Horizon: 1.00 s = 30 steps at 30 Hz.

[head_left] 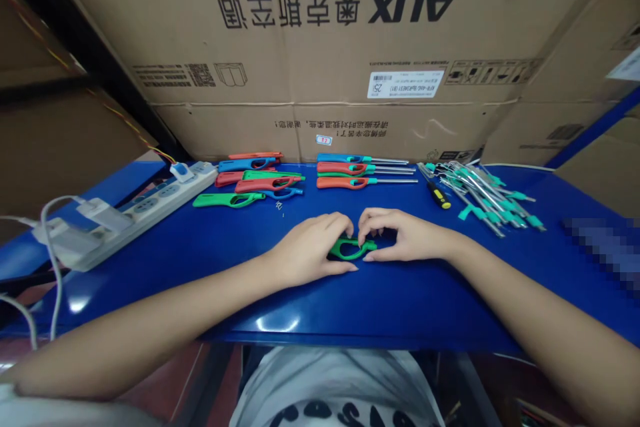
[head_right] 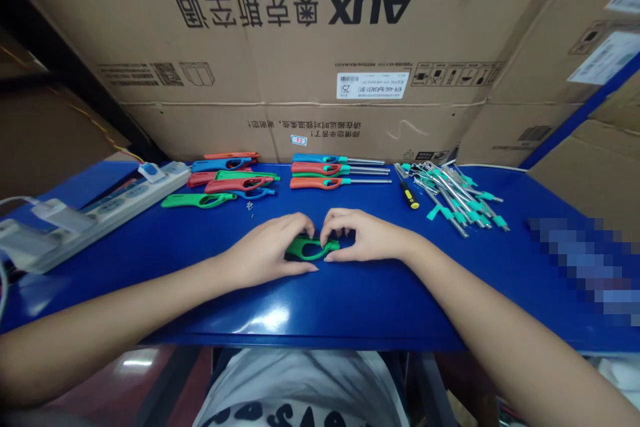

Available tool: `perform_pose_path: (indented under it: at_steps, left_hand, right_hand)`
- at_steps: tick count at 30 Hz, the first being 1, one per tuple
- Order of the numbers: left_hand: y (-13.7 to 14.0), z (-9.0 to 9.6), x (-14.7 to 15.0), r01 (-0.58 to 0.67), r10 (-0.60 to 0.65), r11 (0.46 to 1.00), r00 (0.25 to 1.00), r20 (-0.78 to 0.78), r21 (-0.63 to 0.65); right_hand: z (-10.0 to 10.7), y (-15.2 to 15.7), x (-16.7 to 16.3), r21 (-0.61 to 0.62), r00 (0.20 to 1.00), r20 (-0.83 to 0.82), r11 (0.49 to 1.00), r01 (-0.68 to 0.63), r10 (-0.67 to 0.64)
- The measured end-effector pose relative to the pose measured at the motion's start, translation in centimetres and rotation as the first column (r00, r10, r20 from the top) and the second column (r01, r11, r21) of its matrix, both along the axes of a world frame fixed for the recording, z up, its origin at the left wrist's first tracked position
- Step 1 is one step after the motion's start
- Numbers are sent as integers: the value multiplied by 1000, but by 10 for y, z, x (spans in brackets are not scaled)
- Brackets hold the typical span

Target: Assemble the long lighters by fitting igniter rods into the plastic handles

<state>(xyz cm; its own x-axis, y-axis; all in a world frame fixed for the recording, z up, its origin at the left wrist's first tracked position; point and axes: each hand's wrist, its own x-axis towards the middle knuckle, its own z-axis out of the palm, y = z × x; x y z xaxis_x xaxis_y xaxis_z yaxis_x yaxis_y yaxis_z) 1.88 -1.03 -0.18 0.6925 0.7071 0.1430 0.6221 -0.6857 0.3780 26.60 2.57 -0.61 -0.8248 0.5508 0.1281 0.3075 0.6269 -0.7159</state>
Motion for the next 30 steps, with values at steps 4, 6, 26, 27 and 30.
perform_pose_path:
  at_steps: [4, 6, 26, 27, 30]
  left_hand:
    - [7, 19, -33, 52, -58, 980, 998, -27, -191]
    - [12, 24, -46, 14, -26, 971, 998, -51, -238]
    - [25, -8, -32, -111, 122, 991, 983, 140, -80]
    - [25, -9, -32, -115, 126, 990, 981, 148, -77]
    - [27, -12, -31, -106, 114, 993, 980, 162, -56]
  right_hand:
    - [1, -2, -3, 43, 1000, 24, 999, 10, -11]
    - [1, -4, -6, 72, 999, 27, 997, 24, -26]
    - [7, 9, 10, 396, 926, -109, 838, 375, -362]
    - [8, 11, 13, 385, 920, -99, 838, 386, -379]
    - [9, 11, 18, 223, 962, 54, 942, 249, -267]
